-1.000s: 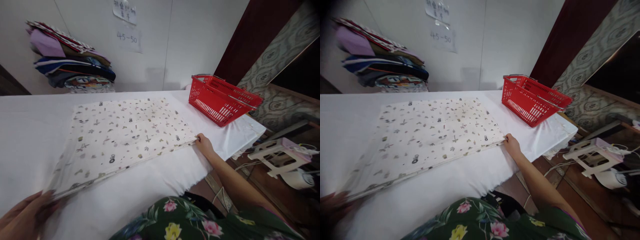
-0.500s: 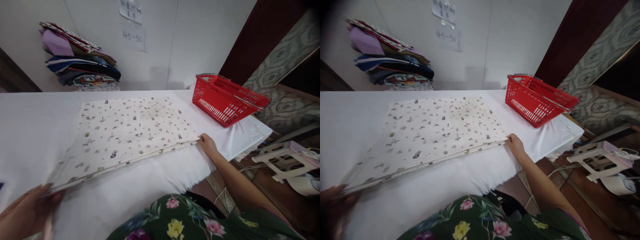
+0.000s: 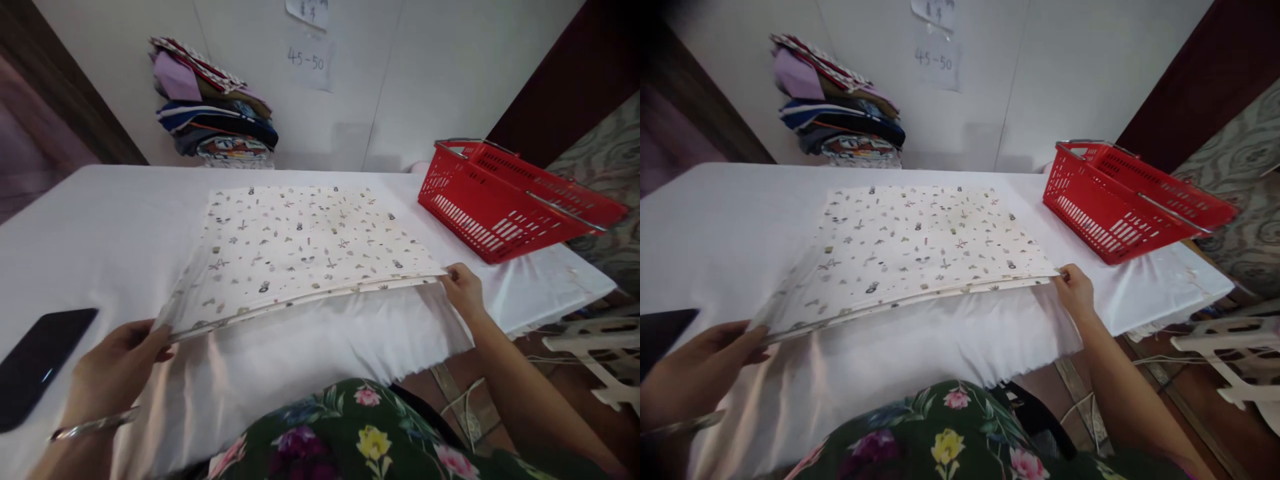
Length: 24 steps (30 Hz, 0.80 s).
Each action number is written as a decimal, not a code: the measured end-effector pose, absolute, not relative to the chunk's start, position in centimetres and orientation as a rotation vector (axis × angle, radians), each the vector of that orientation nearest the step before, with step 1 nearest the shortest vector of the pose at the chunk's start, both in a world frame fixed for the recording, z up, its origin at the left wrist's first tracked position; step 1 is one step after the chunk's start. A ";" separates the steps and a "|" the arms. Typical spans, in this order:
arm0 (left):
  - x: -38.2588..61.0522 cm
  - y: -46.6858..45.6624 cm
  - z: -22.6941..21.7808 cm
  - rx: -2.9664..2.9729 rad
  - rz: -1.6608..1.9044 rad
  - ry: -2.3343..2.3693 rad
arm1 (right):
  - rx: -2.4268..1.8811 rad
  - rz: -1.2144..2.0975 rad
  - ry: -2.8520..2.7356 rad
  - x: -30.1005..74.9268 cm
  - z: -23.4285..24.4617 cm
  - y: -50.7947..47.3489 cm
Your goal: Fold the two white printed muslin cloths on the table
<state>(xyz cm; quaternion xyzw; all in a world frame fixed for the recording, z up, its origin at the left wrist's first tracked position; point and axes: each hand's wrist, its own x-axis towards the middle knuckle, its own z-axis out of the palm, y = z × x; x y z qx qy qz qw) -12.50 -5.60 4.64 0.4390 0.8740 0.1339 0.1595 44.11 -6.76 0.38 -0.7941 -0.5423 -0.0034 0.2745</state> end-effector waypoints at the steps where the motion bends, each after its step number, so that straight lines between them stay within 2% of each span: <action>1: -12.1 -5.7 4.8 1.236 0.332 2.438 | -2.174 0.006 -1.503 44.3 0.4 -7.0; 8: -11.7 -7.8 3.2 1.302 0.287 2.310 | -2.296 0.009 -1.655 45.0 -1.1 -8.7; 14: -12.4 -8.9 1.9 1.398 0.421 2.325 | -2.312 0.027 -1.717 45.4 -1.5 -9.0; 24: -11.4 -9.6 2.6 1.441 0.258 2.386 | -2.016 0.256 -1.773 47.9 -3.9 -8.4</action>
